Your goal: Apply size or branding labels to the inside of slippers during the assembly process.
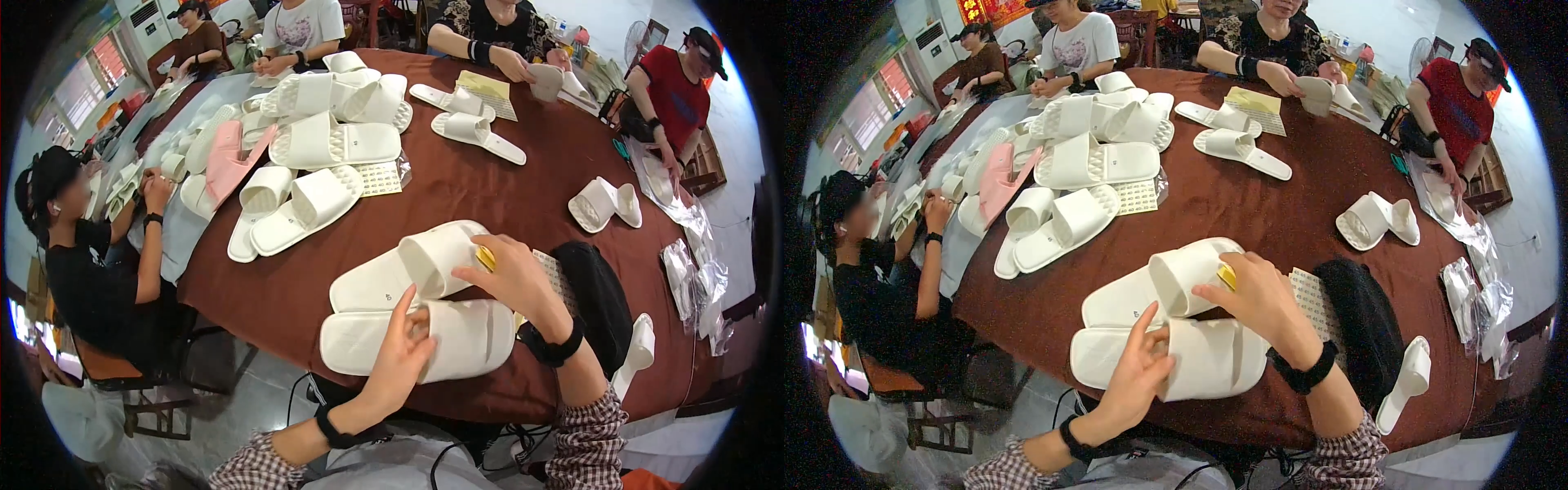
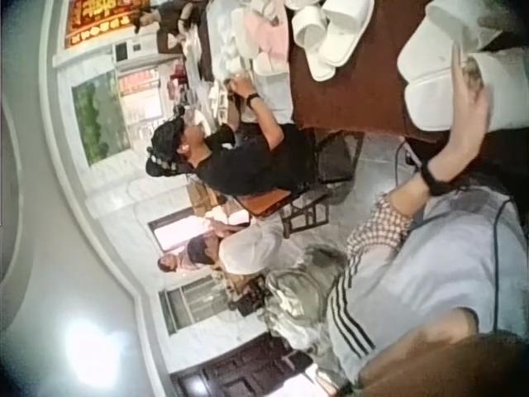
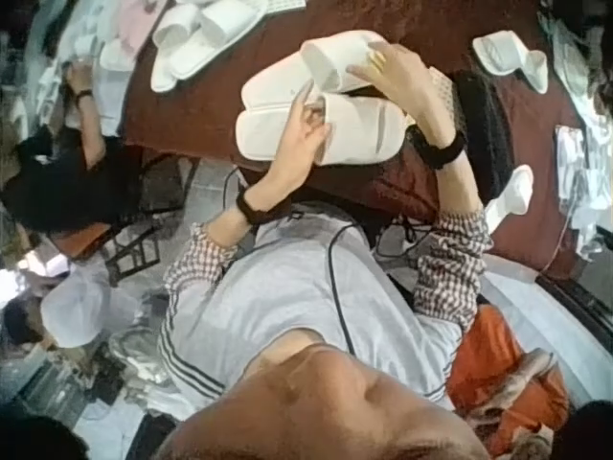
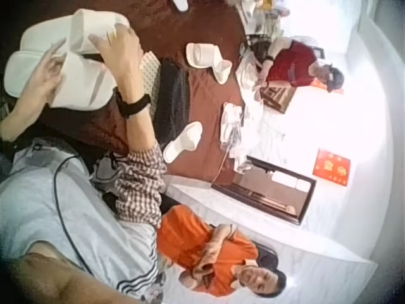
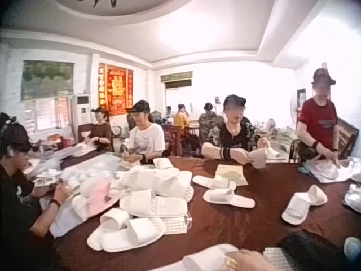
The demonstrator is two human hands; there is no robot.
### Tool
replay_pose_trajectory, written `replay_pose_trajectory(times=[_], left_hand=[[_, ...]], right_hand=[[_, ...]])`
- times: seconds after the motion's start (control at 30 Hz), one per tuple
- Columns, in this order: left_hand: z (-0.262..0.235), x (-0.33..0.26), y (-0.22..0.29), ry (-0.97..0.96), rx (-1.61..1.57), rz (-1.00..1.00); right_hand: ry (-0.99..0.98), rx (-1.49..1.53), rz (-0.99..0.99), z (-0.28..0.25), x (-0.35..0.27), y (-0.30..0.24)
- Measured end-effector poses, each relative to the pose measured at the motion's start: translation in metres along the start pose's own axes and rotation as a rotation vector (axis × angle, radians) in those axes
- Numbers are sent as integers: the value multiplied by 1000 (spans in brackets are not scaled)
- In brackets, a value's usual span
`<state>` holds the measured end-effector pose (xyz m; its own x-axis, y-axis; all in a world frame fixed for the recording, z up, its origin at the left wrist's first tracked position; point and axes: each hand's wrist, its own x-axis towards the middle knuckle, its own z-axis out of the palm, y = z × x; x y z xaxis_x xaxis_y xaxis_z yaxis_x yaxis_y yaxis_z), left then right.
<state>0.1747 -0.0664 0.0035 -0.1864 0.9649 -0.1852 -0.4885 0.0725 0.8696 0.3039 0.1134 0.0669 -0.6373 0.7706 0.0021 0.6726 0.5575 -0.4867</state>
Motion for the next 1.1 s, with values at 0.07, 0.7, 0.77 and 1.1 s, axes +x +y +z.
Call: replay_pose_trajectory(times=[0.07,0.7,0.77,1.1], left_hand=[[10,10,-3,33,-126,-13],[-95,102,72,-498,1526,354],[-84,106,72,-526,1684,309],[-70,13,32,-16,1786,332]], right_hand=[[136,-1,-125,-3,-10,-4],[71,-49,-54,40,-95,-29],[33,-41,-53,31,-85,-24],[-256,21,-203,-2,-38,14]])
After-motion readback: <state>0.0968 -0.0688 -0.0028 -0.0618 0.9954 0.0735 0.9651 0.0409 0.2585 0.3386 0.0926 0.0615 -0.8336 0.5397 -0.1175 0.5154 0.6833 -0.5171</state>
